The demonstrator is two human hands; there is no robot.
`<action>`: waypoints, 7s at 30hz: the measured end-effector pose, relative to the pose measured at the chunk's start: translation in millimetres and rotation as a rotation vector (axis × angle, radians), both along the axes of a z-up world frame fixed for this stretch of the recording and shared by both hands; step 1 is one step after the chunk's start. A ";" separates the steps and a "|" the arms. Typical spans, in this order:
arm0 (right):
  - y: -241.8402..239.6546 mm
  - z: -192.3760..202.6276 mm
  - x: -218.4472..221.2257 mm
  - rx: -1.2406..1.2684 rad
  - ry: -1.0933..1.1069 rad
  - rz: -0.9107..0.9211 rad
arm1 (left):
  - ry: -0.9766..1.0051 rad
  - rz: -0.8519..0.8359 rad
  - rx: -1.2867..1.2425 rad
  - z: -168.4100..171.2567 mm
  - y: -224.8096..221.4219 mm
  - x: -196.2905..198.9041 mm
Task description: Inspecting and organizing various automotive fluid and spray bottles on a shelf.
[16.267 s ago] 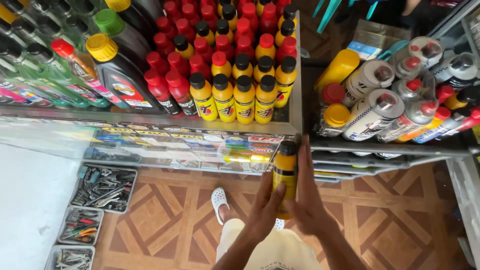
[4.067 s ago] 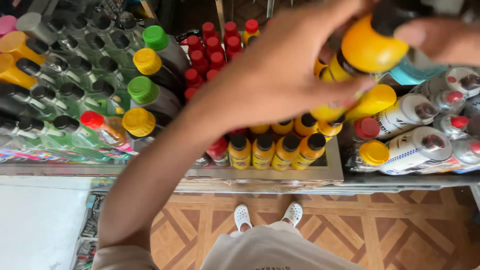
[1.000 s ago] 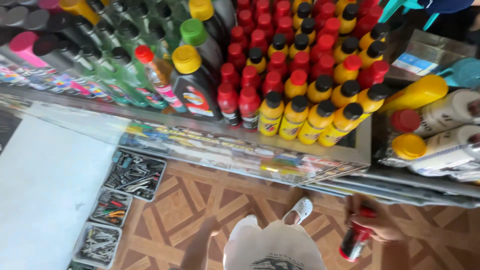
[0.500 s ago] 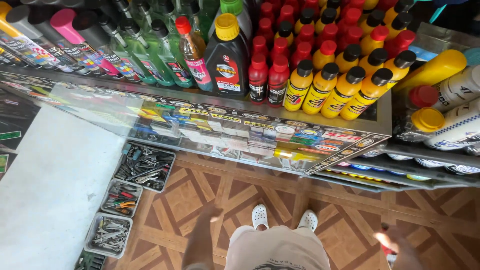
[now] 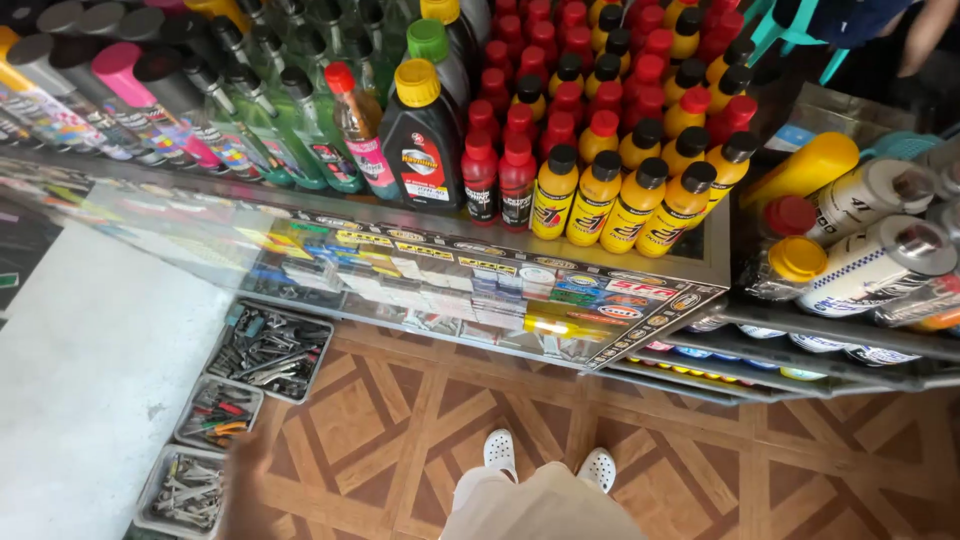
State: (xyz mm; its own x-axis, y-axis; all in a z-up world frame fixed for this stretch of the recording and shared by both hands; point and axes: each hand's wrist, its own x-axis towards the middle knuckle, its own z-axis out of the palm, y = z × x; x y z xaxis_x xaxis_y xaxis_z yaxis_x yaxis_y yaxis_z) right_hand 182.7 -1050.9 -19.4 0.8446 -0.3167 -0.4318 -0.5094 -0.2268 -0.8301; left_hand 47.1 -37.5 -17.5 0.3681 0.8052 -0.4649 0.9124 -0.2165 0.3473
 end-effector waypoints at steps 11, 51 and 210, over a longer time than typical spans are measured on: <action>379.8 -44.2 91.7 0.201 -0.222 0.528 | -0.096 -1.343 -0.627 -0.5 -429.5 204.9; 342.6 201.9 8.3 0.053 -0.566 0.597 | -1.170 -0.659 -0.842 215.0 -558.5 150.4; 421.6 261.3 17.8 0.239 -0.759 0.633 | -0.812 -0.960 -1.065 240.1 -448.6 183.7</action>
State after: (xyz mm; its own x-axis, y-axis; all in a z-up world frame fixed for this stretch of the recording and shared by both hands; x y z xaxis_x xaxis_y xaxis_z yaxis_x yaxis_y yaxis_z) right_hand 200.6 -629.2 242.0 0.9043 0.3085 0.2951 0.3275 -0.0578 -0.9431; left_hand 230.7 -486.1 222.6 0.9211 -0.3823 -0.0738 0.1102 0.0742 0.9911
